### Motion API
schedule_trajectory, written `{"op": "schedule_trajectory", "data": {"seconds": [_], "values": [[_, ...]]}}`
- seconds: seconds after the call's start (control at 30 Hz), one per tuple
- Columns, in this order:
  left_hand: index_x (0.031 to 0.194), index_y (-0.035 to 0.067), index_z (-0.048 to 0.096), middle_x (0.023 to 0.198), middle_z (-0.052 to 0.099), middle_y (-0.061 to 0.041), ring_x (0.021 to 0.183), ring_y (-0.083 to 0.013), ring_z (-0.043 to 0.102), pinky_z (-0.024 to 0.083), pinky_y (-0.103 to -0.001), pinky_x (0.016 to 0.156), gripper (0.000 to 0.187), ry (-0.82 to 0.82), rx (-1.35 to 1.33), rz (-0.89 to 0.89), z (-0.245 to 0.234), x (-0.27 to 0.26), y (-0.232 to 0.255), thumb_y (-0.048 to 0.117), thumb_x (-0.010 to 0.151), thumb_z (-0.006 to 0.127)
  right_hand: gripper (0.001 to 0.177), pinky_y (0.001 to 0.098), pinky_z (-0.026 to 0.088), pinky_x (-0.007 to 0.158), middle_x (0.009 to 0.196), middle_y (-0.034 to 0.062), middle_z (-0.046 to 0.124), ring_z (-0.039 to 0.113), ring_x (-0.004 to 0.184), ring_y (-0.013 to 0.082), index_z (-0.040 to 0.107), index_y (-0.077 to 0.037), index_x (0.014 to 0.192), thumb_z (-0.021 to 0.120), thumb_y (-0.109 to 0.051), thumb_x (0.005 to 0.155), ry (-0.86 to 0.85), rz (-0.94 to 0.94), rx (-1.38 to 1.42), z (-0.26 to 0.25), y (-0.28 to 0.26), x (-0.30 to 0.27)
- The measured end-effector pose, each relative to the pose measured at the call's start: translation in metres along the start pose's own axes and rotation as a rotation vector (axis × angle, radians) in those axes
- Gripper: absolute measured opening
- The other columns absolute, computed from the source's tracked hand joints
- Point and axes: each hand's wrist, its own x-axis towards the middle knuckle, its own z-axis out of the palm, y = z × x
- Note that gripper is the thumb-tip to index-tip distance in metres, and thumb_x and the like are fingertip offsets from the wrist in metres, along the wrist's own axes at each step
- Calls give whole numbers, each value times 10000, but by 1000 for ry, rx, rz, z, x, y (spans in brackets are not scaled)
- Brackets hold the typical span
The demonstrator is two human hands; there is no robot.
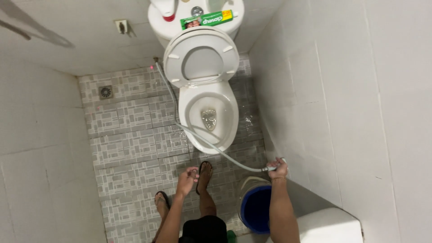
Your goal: The person uses a handheld bidet sprayer to rinse the toilet bowl and the surrounding tiled floor. They then remove the floor drain cover, rinse the drain opening, and replace the cover.
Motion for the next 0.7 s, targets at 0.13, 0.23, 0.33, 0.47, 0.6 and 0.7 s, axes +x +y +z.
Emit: {"op": "schedule_trajectory", "data": {"seconds": [0.13,0.23,0.33,0.47,0.6,0.7], "values": [[1251,71,710,1022,754,-222,915,-322,718,541,-428,857,320,5,-29,32,-1,-6,-8,223,1034,531,250,333,375,497,596,-42,309,372,495,122,394,-148,702,545,-63,883,38,64,8,-34,31,22],[1250,101,707,1030,758,-192,918,-298,716,534,-400,831,321,-7,-7,33,-6,-7,-17,256,1033,528,313,356,374,464,565,-34,330,384,464,133,371,-163,673,601,-45,849,56,95,-25,-53,60,42],[1262,100,698,1052,764,-199,951,-314,722,527,-396,834,328,10,-16,16,-10,-14,-15,244,1041,503,309,327,375,464,551,-42,300,374,452,109,372,-159,673,596,-70,867,-8,73,-39,-20,54,-18],[1290,129,682,1126,758,-206,1040,-349,733,525,-413,855,338,19,-5,2,-24,-20,-25,290,1062,492,206,411,382,546,645,5,400,393,558,166,452,-126,753,584,-89,906,9,7,-60,2,33,13],[1305,115,677,1087,750,-164,989,-280,719,516,-368,818,340,48,-27,-17,-34,-22,-30,263,1061,493,206,340,384,535,655,-28,362,404,570,135,465,-118,771,611,-65,908,-160,-21,-228,55,2,-28],[1308,97,674,1081,745,-173,985,-280,717,512,-356,805,336,58,-43,-39,-40,-34,-28,227,1059,490,211,331,389,539,661,-24,367,400,574,134,469,-115,775,624,-58,906,-212,-37,-258,78,-9,-42]]}}
